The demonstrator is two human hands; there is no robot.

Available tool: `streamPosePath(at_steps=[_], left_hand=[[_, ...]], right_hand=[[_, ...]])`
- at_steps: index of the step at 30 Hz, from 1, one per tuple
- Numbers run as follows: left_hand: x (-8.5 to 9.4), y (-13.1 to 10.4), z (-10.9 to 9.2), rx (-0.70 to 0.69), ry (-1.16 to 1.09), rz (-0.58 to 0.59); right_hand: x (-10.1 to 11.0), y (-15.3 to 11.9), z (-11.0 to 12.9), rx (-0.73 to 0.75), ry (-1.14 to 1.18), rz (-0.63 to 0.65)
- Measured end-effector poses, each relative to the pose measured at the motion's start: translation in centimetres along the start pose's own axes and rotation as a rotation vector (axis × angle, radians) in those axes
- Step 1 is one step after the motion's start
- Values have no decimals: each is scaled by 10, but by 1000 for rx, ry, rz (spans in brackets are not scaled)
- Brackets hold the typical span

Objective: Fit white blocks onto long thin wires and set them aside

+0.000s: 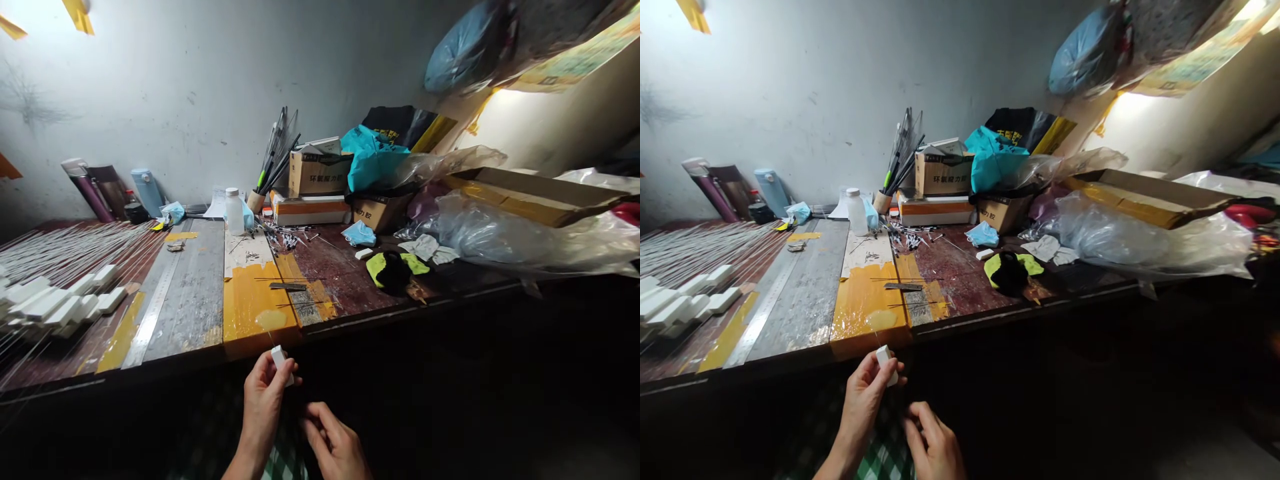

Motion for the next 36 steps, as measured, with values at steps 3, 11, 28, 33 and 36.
streamPosePath(at_steps=[3, 11, 28, 33, 36], left_hand=[[-2, 2, 3, 4, -18, 27], [-13, 8, 4, -20, 11, 53], [-12, 5, -1, 39, 109, 40], [-9, 4, -3, 46, 90, 31], [-5, 3, -3, 55, 97, 29]], right_hand=[[-1, -1, -4, 31, 36, -58], [9, 5, 3, 32, -1, -105], [6, 18, 18, 8, -72, -9], [8, 20, 27, 33, -33, -20], [10, 21, 29, 20, -8, 37]])
Point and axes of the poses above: each hand's wrist, its own y-axis towards the middle knuckle, its own x-axis out of the back of the hand, z = x × y, the point moved 1 cm from there along y, towards the middle knuckle, and after that the axes turned 5 degrees about -y, right-handed, at the moved point
